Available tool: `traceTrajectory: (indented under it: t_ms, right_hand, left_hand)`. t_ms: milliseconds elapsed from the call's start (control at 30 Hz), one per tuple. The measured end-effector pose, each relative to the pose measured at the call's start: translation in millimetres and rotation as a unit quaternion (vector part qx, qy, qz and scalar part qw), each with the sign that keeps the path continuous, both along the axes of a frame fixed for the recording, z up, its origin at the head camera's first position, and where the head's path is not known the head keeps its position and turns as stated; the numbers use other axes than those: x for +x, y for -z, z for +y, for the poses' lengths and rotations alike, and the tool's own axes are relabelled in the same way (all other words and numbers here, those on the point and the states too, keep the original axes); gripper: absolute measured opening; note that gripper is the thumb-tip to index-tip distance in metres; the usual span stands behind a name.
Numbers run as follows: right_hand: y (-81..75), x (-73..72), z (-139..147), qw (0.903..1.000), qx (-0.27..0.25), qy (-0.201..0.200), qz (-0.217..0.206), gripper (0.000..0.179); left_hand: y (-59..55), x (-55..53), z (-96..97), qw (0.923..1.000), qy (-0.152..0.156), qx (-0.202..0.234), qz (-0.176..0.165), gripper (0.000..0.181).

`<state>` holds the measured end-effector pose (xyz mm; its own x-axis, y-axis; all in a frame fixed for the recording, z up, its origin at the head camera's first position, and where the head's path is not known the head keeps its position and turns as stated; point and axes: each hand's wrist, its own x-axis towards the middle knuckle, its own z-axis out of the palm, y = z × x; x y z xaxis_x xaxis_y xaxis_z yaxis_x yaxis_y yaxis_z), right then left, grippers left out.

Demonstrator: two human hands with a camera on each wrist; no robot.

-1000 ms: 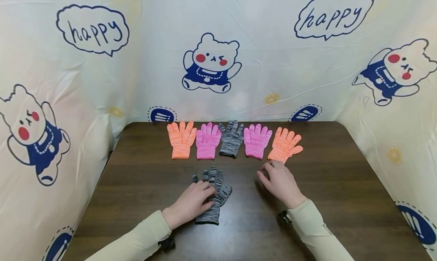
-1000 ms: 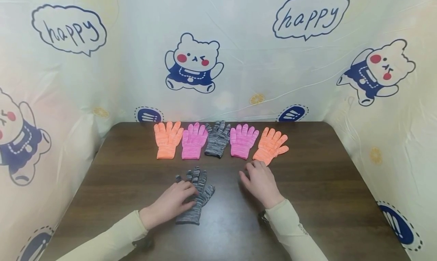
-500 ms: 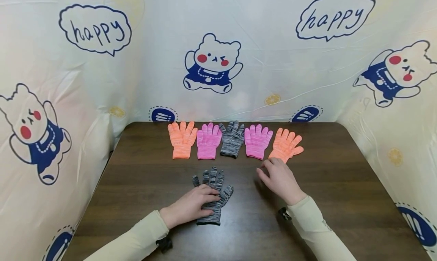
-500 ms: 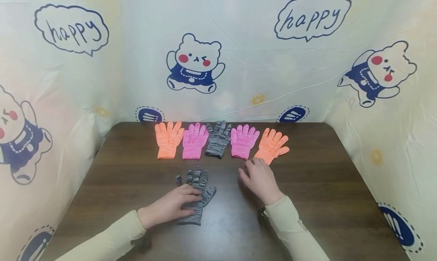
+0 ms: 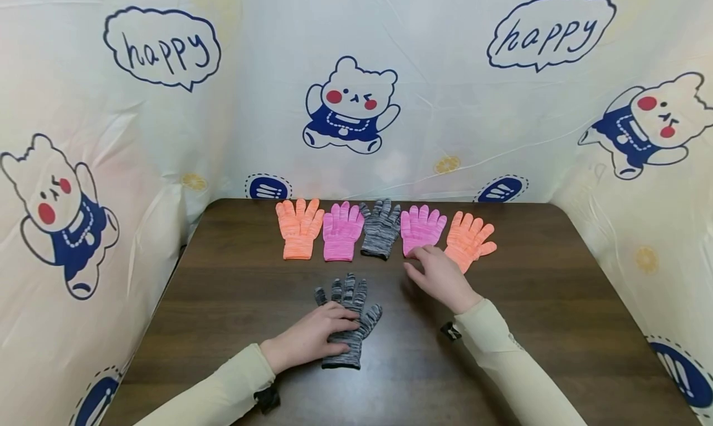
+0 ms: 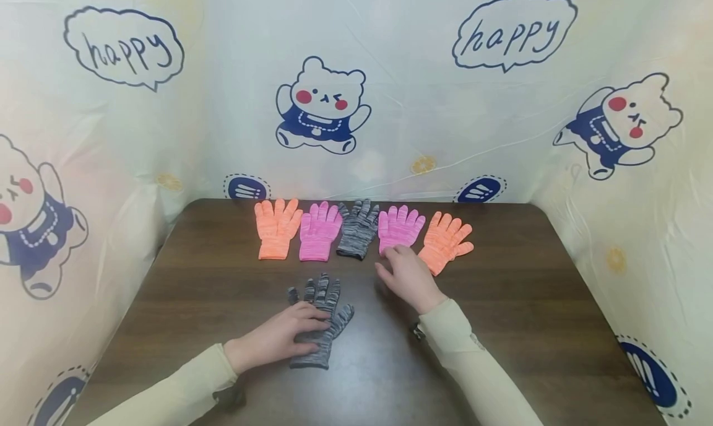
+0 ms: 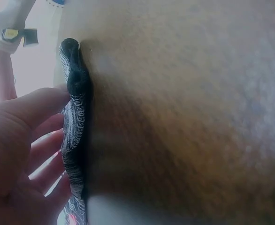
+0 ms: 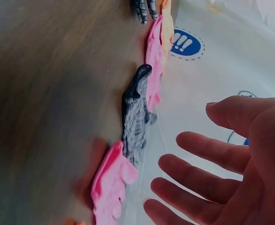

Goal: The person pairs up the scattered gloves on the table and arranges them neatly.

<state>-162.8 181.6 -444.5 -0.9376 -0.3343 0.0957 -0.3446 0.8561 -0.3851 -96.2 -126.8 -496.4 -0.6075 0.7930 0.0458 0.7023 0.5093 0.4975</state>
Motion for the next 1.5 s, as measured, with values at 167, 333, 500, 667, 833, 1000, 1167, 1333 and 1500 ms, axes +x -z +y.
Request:
traceTrajectory:
  t_ms: [167, 333, 500, 667, 833, 1000, 1167, 1333, 1500]
  right_hand:
    - [0.6, -16.9, -9.9, 0.9999, 0.006, -0.014, -0.002, 0.021]
    - [-2.6, -40.6, -20.6, 0.9993, 0.026, -0.024, -0.005, 0.018]
    - [-5.6, -67.3, -30.5, 0.9982, 0.053, -0.027, -0.005, 0.017]
    - [-2.5, -87.9, -36.8, 0.9973, 0.068, -0.016, -0.023, 0.016]
    - [3.7, -104.6, -46.0, 0.9969, 0.074, -0.017, -0.019, 0.016]
    - [8.5, -120.1, -51.1, 0.9963, 0.082, -0.015, -0.022, 0.013]
    - [9.7, -130.3, -54.9, 0.9952, 0.085, -0.010, -0.049, 0.013]
    - [15.0, -137.2, -59.4, 0.9943, 0.087, -0.004, -0.062, 0.014]
    - [23.4, -143.0, -62.7, 0.9918, 0.099, 0.011, -0.080, 0.014]
  left_hand:
    - [0.7, 1.3, -0.5, 0.9999, -0.003, -0.009, -0.006, 0.042]
    - [1.8, 1.6, -2.4, 1.0000, 0.001, 0.002, -0.001, 0.042]
    - [3.0, 0.3, -4.4, 0.9996, 0.009, 0.024, 0.014, 0.041]
    - [2.8, 0.8, -3.3, 0.9994, 0.013, 0.027, 0.020, 0.041]
    - [4.0, 1.7, -3.8, 0.9995, 0.008, 0.023, 0.022, 0.040]
    - [3.8, 2.2, -3.5, 0.9997, 0.000, 0.017, 0.017, 0.040]
    - [5.2, 2.4, -3.3, 0.9998, -0.002, 0.015, 0.010, 0.040]
    - [5.7, 1.3, -3.9, 0.9998, 0.000, 0.017, 0.011, 0.039]
    - [8.2, 0.4, -4.4, 0.9995, 0.003, 0.022, 0.021, 0.040]
